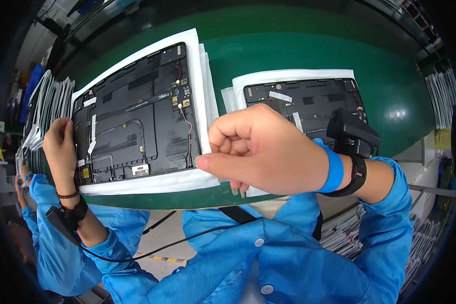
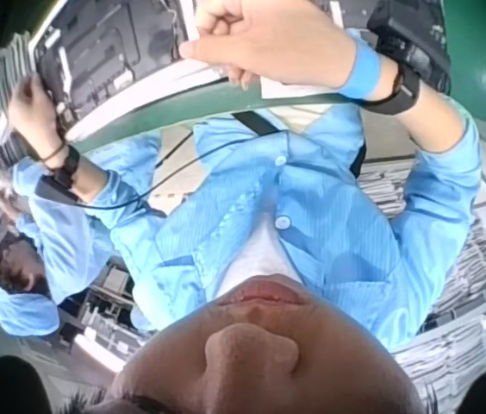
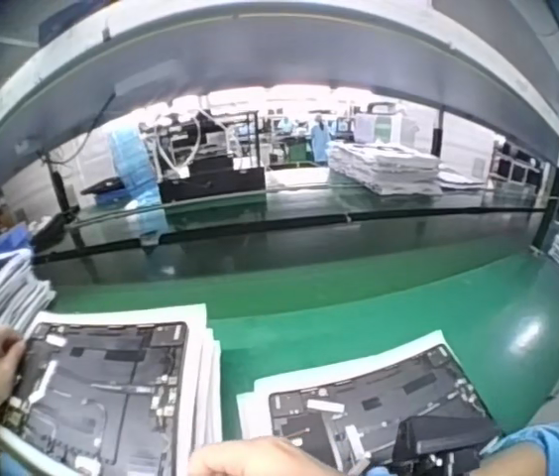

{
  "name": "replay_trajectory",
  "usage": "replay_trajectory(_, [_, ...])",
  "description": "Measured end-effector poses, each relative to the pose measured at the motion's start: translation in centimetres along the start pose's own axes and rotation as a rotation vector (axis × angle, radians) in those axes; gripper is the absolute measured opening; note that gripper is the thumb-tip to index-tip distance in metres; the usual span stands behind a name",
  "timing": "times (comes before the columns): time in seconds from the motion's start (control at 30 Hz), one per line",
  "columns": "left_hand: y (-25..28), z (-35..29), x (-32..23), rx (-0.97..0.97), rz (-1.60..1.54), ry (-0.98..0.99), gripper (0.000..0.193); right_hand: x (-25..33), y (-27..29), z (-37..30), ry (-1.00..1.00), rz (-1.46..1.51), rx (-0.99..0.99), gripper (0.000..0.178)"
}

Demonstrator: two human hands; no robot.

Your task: Installing small components and internal wiring into a tablet or laptop chassis on a production line.

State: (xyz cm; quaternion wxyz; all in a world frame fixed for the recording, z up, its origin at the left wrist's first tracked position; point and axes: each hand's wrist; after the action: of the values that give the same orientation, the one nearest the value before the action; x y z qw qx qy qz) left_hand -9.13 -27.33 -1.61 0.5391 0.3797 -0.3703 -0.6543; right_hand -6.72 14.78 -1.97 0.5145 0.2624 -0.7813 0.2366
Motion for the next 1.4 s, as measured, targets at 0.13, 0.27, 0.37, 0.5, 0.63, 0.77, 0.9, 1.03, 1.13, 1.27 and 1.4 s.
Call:
replay_trajectory(0.13, [-0.2, 0.1, 0.0, 0.001, 0.008, 0.023, 0.021, -0.2, -0.1, 0.1, -0.018, 0.149, 0.023, 0.02])
replay_trajectory(0.27, [0.1, 0.1, 0.3, -0.003, 0.02, -0.019, 0.021, 0.9, 0.1, -0.5, -0.096, 0.171, 0.039, 0.021])
replay_trajectory(0.37, [0.1, 0.1, 0.2, 0.013, 0.015, -0.017, 0.021, 0.9, 0.0, -0.6, -0.069, 0.207, 0.026, 0.022])
replay_trajectory(0.5, [0.0, 0.0, 0.7, -0.028, -0.004, -0.046, 0.021, 0.8, 0.0, -0.6, -0.066, 0.19, 0.034, 0.019])
replay_trajectory(0.63, [0.0, 0.2, -0.1, -0.039, -0.007, -0.043, 0.021, 1.0, 0.0, -1.1, -0.043, 0.207, 0.041, 0.018])
replay_trajectory(0.77, [0.2, 0.2, -0.2, -0.044, 0.0, -0.045, 0.022, 1.2, 0.0, -1.1, -0.043, 0.101, 0.041, 0.019])
replay_trajectory(0.9, [0.0, 0.0, 0.1, -0.029, -0.001, 0.005, 0.021, 0.5, -0.2, -0.9, -0.02, 0.043, 0.025, 0.021])
replay_trajectory(1.03, [0.2, 0.0, -1.3, -0.044, 0.048, 0.033, 0.021, -0.3, -0.3, -0.3, 0.003, -0.013, -0.028, 0.022])
replay_trajectory(1.13, [0.4, -0.1, -1.1, -0.041, 0.078, -0.006, 0.021, -0.4, -0.5, -0.2, 0.022, -0.102, -0.048, 0.022])
replay_trajectory(1.27, [0.6, -0.1, -1.5, -0.008, 0.115, 0.004, 0.023, -0.4, -0.6, -0.2, 0.004, -0.083, -0.05, 0.022])
replay_trajectory(1.4, [0.6, 0.0, -1.8, 0.032, 0.121, 0.057, 0.024, -0.3, -0.5, -0.3, -0.006, -0.09, -0.044, 0.02])
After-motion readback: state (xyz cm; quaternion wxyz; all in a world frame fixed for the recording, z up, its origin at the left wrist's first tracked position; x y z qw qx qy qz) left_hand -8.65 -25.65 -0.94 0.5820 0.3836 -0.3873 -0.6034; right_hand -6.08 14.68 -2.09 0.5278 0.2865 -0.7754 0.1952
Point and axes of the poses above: each hand's wrist, its own z-axis towards the middle knuckle, its own y-axis out of the back of the hand, x = y × z, and after that the axes turned 10 degrees about -y, right-handed
